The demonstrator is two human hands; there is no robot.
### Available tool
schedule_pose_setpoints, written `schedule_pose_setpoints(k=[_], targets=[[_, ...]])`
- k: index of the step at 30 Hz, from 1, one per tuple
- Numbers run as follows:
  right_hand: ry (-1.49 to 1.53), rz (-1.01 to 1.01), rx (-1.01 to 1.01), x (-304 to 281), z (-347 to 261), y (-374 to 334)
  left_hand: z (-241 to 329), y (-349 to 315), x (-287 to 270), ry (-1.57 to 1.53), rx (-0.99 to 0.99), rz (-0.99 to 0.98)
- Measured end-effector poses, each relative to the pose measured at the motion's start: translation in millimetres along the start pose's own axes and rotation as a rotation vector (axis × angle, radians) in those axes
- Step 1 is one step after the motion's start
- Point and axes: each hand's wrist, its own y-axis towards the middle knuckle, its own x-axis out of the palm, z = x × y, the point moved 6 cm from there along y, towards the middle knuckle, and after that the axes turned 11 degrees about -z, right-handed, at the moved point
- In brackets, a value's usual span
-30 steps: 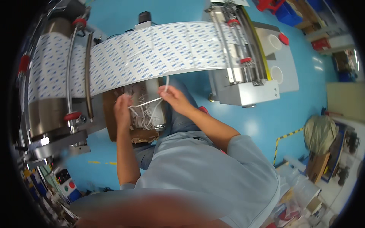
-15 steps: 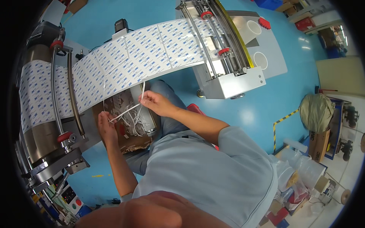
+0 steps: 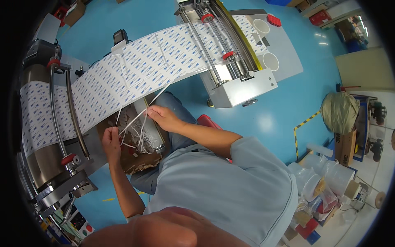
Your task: Operating a die-cutting machine to process and weed 3M adhesive labels.
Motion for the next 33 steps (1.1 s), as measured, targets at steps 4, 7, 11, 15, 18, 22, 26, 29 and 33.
schedule_pose_setpoints(k=[4,7,11,15,18,22,26,29,33], targets=[[0.091,-0.015,-0.011,0.8,7.7,-1.6,-2.4,-10.9,-4.4,-0.111,-0.007,0.004],[0.171,-0.015,-0.111,1.6,3.0,0.9,-21.7,-22.0,-16.3,-0.173,-0.089,0.032],[0.278,0.052,-0.026,-6.8,2.0,6.2,-14.1,-32.8,-12.0,-0.252,-0.058,0.092],[0.166,0.033,-0.027,-8.7,-12.7,8.4,-25.8,-28.5,-1.3,-0.377,-0.065,0.069],[0.222,0.003,0.047,3.7,-11.6,-0.6,-34.1,-35.5,9.0,-0.503,-0.132,0.069],[0.245,-0.071,0.079,6.4,0.7,-12.2,-48.8,-42.2,13.4,-0.794,-0.009,0.092],[0.137,-0.136,0.038,14.9,-4.3,-16.2,-45.1,-44.7,1.8,-0.622,-0.081,0.205],[0.089,-0.288,0.055,25.3,-6.0,-16.7,-31.8,-41.9,-15.9,-0.608,-0.04,0.356],[-0.226,-0.351,-0.058,35.0,-9.5,-26.3,-10.6,-33.4,-13.5,-0.589,0.044,0.292]])
